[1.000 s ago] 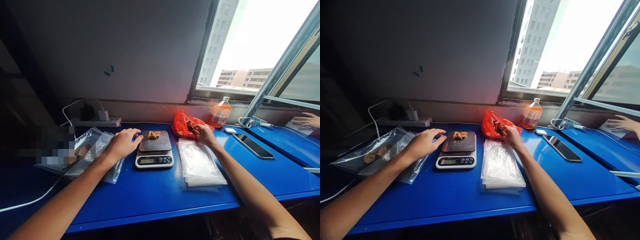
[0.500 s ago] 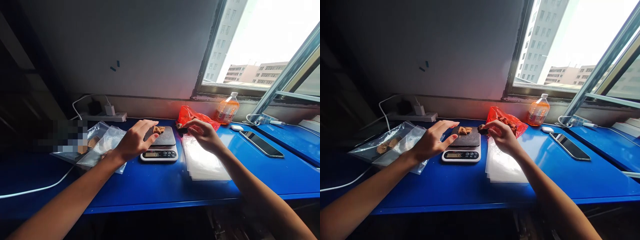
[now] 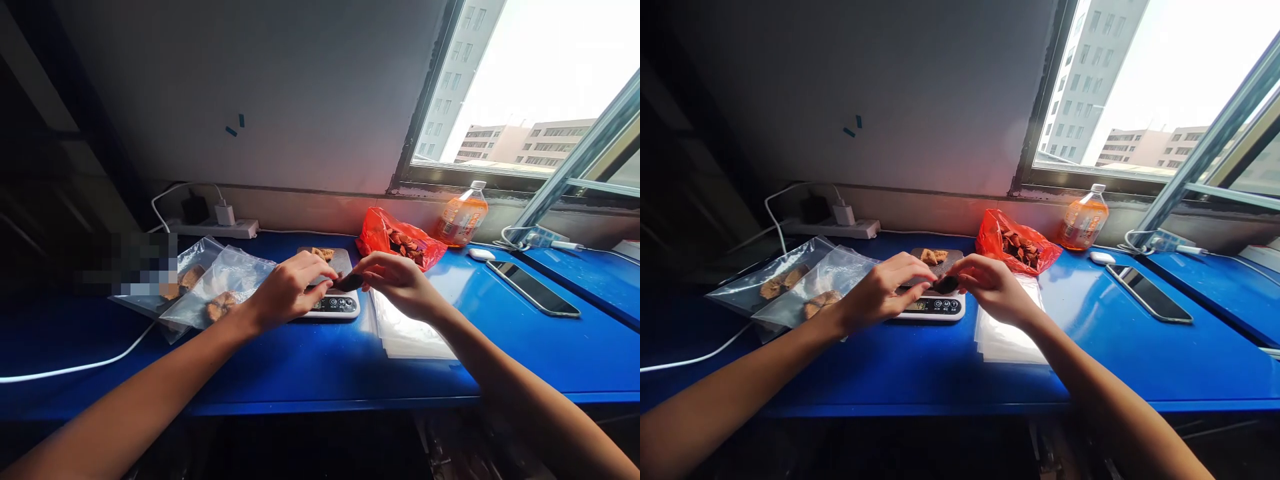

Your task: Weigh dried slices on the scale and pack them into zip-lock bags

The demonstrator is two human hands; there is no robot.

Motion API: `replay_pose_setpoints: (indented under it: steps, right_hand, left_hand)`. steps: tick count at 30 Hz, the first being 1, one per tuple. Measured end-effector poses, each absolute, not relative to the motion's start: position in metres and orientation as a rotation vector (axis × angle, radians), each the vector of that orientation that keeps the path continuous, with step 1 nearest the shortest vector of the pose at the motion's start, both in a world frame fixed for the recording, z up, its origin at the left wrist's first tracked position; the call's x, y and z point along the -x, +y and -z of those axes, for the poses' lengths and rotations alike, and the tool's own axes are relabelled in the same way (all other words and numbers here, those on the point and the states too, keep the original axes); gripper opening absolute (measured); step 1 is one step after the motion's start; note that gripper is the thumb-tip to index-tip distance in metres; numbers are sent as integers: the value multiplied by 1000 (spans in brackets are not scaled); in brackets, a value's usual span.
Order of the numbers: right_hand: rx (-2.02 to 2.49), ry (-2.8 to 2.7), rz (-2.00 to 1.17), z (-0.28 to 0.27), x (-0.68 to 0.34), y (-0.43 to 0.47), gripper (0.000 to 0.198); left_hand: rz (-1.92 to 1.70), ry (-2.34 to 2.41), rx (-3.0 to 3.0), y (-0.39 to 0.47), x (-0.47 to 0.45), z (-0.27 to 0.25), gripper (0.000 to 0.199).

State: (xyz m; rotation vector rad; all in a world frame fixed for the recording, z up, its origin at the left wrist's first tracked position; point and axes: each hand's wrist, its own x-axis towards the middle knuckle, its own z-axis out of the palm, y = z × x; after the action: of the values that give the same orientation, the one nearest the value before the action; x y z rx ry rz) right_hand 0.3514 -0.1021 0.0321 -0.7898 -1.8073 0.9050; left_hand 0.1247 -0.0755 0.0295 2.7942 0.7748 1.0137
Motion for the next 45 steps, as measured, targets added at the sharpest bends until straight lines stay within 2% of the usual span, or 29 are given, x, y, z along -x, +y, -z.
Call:
replay_pose_setpoints:
  steps: [3, 7, 12, 18, 24, 36, 40, 45]
  right_hand:
    - [750, -1750, -920, -33, -348, -104, 25]
    - [700, -1748, -935, -31, -344, -105, 24]
    - [706, -1815, -852, -32, -345, -108, 17]
    - [938, -1691, -471, -45, -379, -98, 17]
    - [1149, -1574, -401, -36, -405, -73, 25]
    - [1195, -1579, -333, -36, -411, -71, 30]
    - [1274, -1571, -224, -33, -423, -63, 30]
    - [1360, -1724, -159, -28, -428, -58, 28]
  left_hand:
    - [-1049, 739, -2806, -75, -123, -32, 22]
    - [-1056, 559, -2885, -77, -125, -28, 39]
    - [-1009, 547, -2965, -74, -125, -27, 22]
    - [-961, 1033, -2837, -59, -107, -35, 31]
    - [-666, 1247, -2905, -59, -111, -32, 27]
    - [-1015, 1231, -2876, -59, -114, -28, 23]
    - [-1022, 1257, -2850, -59, -114, -29, 18]
    - [-960, 1248, -2847, -60, -117, -26, 26]
